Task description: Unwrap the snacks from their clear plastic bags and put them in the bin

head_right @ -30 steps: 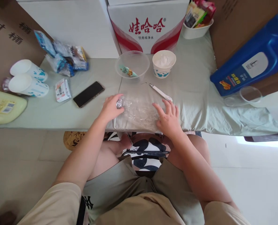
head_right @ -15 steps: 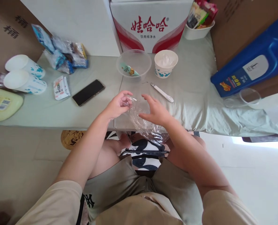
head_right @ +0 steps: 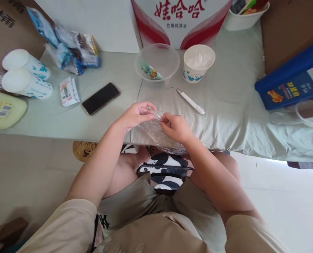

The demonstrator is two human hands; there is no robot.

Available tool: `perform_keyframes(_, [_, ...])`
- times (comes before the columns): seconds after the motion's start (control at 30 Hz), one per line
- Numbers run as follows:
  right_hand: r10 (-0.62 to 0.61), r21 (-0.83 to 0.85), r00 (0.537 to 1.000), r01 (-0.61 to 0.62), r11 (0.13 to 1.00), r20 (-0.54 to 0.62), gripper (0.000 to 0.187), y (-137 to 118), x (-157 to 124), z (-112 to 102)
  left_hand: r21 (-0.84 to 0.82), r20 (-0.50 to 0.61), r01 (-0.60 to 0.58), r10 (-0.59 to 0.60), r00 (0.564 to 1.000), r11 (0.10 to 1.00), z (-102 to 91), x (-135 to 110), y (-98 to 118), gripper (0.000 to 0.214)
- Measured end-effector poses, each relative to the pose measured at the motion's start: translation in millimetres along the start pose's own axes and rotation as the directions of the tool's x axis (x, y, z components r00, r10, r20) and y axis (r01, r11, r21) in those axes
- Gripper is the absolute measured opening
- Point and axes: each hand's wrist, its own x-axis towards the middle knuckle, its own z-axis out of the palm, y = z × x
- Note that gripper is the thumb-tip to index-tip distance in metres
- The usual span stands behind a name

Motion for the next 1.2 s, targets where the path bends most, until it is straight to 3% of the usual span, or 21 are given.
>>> perform_keyframes(0.33, [0.005,0.066,0.995,-0.011,0.998,0.097,0.013,0.3,-4.4,-5.0,-0.013,-0.054,-0.002,0.002,0.999,1.0,4.5,5.0,-3.1,0.03])
perform_keyframes(0.43, [0.022,0.075,0.994,-0.03,0.997,0.103,0.011,1.7,-6.0,-5.3,-0.01,-0.201,-0.092,0.088,0.976,0.996,3.0,8.4,-6.6,0.025])
perform_keyframes(0.53, [0.024,0.114,0.998,-0.032,0.993,0.066,0.012,5.4,-7.7,-5.8,0.02,-0.43,-0.142,0.137,0.892,0.99,-4.6,12.6,-8.3,0.03])
perform_keyframes(0.6, [0.038,0.218,0.999,-0.04,0.975,0.015,0.014,7.3,-8.3,-6.1,-0.018,-0.501,-0.143,0.115,0.858,0.99,-8.5,13.7,-7.6,0.033])
perform_keyframes(0.67, [0.081,0.378,0.995,-0.055,0.924,-0.053,0.017,7.4,-7.6,-6.5,-0.139,-0.434,-0.134,0.062,0.899,0.981,-6.8,12.7,-6.2,0.041])
perform_keyframes(0.77, [0.158,0.535,0.972,-0.04,0.844,-0.176,0.022,5.3,-4.8,-7.6,-0.335,-0.117,-0.012,-0.028,0.993,0.942,7.3,9.4,-4.7,0.055])
perform_keyframes(0.83, [0.199,0.559,0.952,-0.036,0.828,-0.234,0.026,4.6,-2.9,-8.7,-0.348,0.038,0.104,-0.096,0.995,0.932,18.7,8.4,-4.3,0.051])
perform_keyframes(0.87, [0.216,0.563,0.945,-0.041,0.825,-0.247,0.028,5.1,-2.2,-9.3,-0.328,0.045,0.137,-0.129,0.991,0.935,22.9,8.8,-4.1,0.045])
perform_keyframes(0.93, [0.239,0.565,0.937,-0.056,0.823,-0.256,0.033,7.5,-1.7,-10.6,-0.272,-0.066,0.13,-0.154,0.986,0.953,26.7,11.7,-3.9,0.031])
perform_keyframes(1.07, [0.283,0.564,0.913,-0.074,0.822,-0.293,0.039,14.1,-2.7,-12.7,-0.151,-0.329,-0.005,-0.045,0.943,0.989,21.6,20.5,-4.7,0.026])
perform_keyframes(1.13, [0.294,0.563,0.908,-0.081,0.823,-0.299,0.039,15.7,-3.2,-13.2,-0.159,-0.347,-0.043,-0.015,0.938,0.986,20.4,22.4,-5.3,0.032])
perform_keyframes(1.2, [0.289,0.56,0.904,-0.069,0.825,-0.314,0.038,15.8,-3.3,-13.6,-0.224,-0.241,-0.014,-0.042,0.97,0.975,22.6,21.4,-5.1,0.037])
